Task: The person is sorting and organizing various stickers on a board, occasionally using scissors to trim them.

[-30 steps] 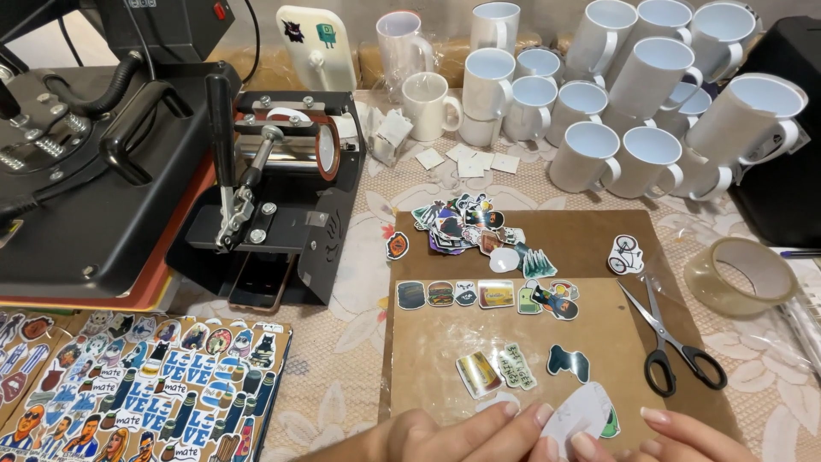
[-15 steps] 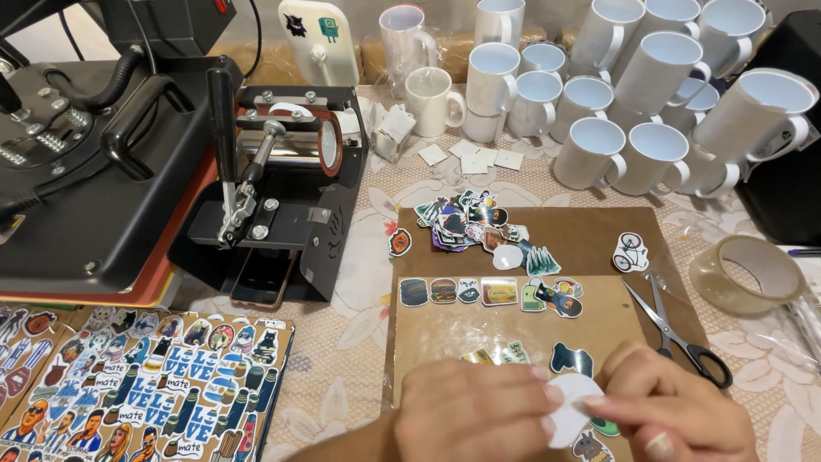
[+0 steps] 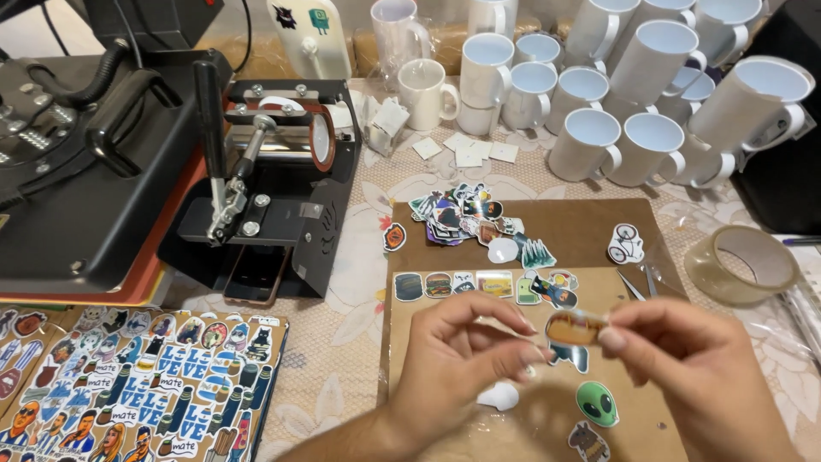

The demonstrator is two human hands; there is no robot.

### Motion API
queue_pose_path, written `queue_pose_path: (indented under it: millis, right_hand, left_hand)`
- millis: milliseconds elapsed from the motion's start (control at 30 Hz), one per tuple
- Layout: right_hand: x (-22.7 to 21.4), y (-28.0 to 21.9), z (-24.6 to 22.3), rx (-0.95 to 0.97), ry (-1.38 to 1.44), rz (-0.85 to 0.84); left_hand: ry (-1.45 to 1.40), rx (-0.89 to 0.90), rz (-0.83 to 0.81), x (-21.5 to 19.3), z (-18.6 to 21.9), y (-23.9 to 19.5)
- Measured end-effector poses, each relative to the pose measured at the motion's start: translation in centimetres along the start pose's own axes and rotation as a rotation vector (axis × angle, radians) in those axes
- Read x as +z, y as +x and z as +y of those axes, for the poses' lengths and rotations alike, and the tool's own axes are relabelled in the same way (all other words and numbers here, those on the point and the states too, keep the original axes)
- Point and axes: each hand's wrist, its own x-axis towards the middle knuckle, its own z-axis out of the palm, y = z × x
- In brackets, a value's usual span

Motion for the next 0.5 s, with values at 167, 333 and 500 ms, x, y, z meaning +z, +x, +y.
queue_pose_path:
  millis: [167,333,500]
  right_hand:
    - [-1.5,4.3,1.9,0.059,-0.131,0.039]
    - [-3.4,9.0,8.4,0.156,-0.337,0.064]
    - [-3.4,12.2,14.5,0.214,-0.058,0.079]
  left_hand:
    - [0.421,-0.080,0.063,-1.2,-1.9,2.7]
    - [0.818,0.058,-0.100,-4.0,-8.1,6.3]
    - [1.478,0.353,-0.646,-4.4,-11.6,9.7]
